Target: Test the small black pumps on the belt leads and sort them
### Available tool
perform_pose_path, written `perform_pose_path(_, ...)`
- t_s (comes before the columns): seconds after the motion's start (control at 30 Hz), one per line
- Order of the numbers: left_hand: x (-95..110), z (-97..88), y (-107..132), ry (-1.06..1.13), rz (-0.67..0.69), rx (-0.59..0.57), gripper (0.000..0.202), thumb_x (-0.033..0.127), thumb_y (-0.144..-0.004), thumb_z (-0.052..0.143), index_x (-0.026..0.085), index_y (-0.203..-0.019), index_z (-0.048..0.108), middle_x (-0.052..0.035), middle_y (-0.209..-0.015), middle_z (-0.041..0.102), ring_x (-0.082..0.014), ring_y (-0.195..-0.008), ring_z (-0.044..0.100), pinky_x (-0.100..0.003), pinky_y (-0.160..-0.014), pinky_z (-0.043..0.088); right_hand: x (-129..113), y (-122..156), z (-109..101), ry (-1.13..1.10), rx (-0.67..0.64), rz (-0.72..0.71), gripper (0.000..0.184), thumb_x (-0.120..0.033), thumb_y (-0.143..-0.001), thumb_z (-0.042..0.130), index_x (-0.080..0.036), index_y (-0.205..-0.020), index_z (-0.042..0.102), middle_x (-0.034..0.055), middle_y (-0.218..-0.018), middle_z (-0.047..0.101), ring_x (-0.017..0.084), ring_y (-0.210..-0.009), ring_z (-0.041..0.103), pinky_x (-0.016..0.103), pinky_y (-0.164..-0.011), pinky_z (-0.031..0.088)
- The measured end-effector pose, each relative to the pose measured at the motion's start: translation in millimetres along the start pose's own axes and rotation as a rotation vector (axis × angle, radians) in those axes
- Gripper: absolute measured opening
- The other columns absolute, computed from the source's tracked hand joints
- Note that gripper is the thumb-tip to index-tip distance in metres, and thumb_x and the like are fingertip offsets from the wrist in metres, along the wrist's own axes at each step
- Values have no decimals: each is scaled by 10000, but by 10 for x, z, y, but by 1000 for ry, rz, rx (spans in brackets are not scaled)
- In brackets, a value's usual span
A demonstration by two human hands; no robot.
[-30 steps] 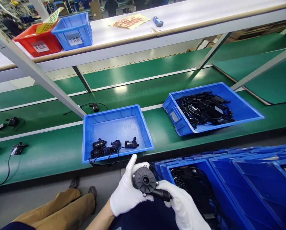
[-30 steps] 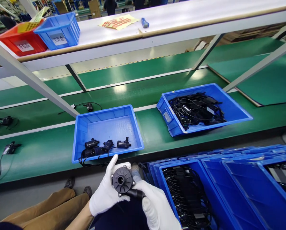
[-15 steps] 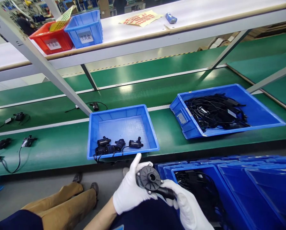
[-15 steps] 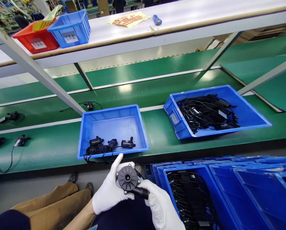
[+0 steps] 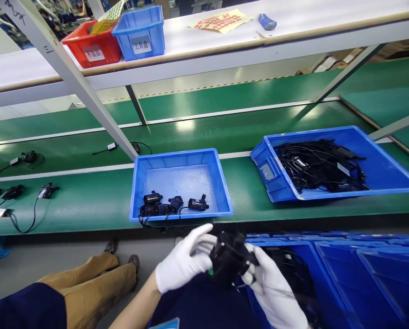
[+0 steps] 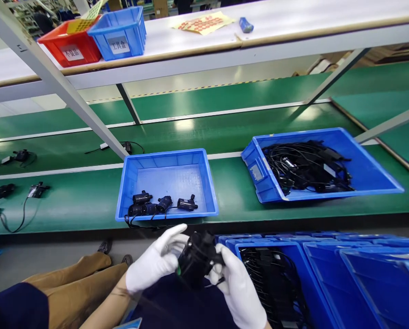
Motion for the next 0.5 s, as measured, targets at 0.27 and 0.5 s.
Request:
perform_pose_path(0.27,75,-22,27,-124,-10,267,763,608,-809,800,222,-1428,576,-136,-1394,631,-328,-1259,609,-482,-1134,447,-156,-81,165,-93,11,112,688,-831,-747,704,-198,-610,472,-57,-497,419,63,-458,318,177,-441,302)
perform_pose_path(0.5,-244,162,-205,568,-196,-10,1018,946,-739,548,197,-1428,577,-145,-1168,706,-198,-800,641,-350,-737,530,-521,175,480,128,-247,-175,726,-880,-878,457,-210,-628,585,27,-566,628,159,-537,570,282,-575,496)
Point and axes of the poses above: each hand's wrist, its own y-axis away from the middle knuckle, its own z-axis out of the palm, x = y × z, the point moved 6 cm from there along -y, towards the middle knuckle
